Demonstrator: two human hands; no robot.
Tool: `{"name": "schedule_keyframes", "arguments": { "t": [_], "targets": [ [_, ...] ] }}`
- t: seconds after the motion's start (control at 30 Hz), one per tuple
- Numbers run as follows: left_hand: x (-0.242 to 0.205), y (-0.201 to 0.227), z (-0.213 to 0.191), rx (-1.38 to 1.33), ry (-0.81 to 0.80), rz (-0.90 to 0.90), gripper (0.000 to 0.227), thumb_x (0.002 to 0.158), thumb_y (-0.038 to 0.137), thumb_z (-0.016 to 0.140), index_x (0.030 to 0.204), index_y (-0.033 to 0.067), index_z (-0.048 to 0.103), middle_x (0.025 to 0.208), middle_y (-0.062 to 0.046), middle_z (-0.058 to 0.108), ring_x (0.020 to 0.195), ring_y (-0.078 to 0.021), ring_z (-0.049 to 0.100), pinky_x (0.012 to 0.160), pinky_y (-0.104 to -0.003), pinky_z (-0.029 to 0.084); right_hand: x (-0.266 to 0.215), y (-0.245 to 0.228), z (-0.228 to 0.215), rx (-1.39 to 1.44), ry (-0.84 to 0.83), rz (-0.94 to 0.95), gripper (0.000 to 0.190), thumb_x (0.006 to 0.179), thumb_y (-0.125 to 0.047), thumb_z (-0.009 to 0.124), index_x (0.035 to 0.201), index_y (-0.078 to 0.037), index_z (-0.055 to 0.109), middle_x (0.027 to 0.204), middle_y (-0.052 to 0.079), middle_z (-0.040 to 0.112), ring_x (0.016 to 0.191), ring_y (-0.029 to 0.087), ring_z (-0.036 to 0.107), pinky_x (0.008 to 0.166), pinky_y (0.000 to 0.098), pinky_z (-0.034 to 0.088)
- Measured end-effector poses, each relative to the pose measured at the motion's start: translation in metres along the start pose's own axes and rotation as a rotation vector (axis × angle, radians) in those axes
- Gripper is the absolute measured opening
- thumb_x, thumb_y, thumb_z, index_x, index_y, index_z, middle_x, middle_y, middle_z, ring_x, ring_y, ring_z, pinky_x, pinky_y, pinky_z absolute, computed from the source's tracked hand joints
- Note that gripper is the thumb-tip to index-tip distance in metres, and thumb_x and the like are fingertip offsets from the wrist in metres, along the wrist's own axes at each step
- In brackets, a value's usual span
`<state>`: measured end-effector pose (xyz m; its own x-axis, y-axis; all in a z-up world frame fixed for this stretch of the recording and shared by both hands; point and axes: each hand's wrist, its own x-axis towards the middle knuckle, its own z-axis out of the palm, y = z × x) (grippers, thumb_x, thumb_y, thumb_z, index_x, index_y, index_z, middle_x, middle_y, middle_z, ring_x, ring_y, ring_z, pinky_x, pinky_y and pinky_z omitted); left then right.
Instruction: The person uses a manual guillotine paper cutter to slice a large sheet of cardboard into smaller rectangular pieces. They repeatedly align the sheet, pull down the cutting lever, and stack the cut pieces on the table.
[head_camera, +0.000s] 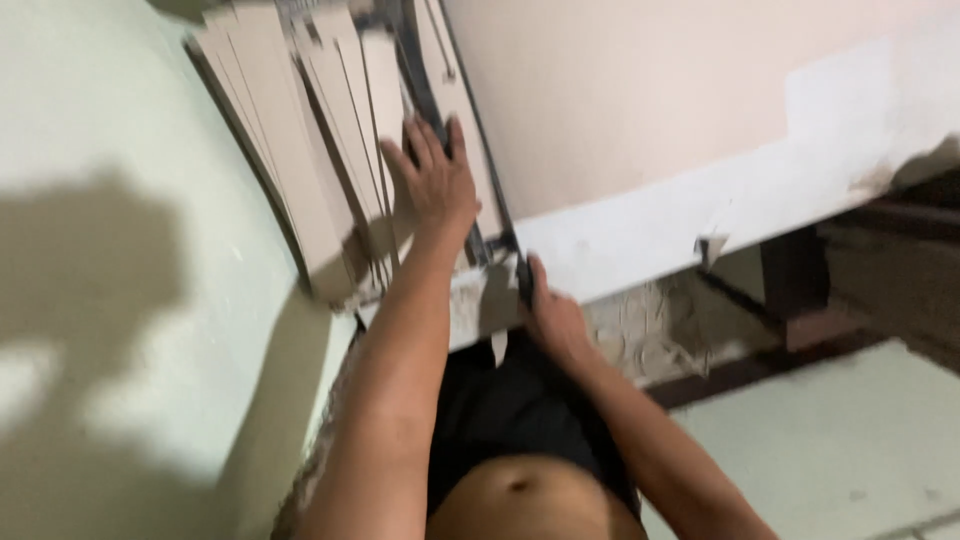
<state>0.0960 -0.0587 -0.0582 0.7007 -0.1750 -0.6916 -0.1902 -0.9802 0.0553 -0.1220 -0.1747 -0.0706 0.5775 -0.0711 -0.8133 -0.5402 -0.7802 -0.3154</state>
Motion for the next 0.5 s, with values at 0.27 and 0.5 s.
{"name": "schedule_keyframes", "arguments": {
  "t": [0.27, 0.5],
  "targets": [
    [0.031, 0.005, 0.088, -0.715, -0.108, 0.067, 0.037, 0.093, 0.054, 0.063, 0.101, 0.018, 0.061, 0.095, -0.013, 0.048, 0.092, -0.0316, 0.044, 0.085, -0.054, 0.033, -0.09, -0.044, -0.126, 0.48, -0.045, 0.007, 0.071, 0.089, -0.056, 0.061, 0.151, -0.026, 0.043, 0.077, 0.022, 0.075, 0.064, 0.037, 0.074, 0.059, 0.0461, 0.058],
    [-0.042, -0.041, 0.098, 0.334, 0.033, 0.715, 0.011, 0.083, 0.017, 0.072, 0.078, 0.0234, 0.079, 0.076, 0.0, 0.077, 0.075, -0.0234, 0.071, 0.07, -0.04, 0.048, 0.058, 0.046, -0.098, 1.305, 0.184, 0.272, 0.109, 0.1, -0.071, 0.06, 0.163, -0.007, -0.002, 0.153, 0.039, 0.035, 0.129, 0.056, 0.053, 0.102, 0.0652, 0.047]
  ]
}}
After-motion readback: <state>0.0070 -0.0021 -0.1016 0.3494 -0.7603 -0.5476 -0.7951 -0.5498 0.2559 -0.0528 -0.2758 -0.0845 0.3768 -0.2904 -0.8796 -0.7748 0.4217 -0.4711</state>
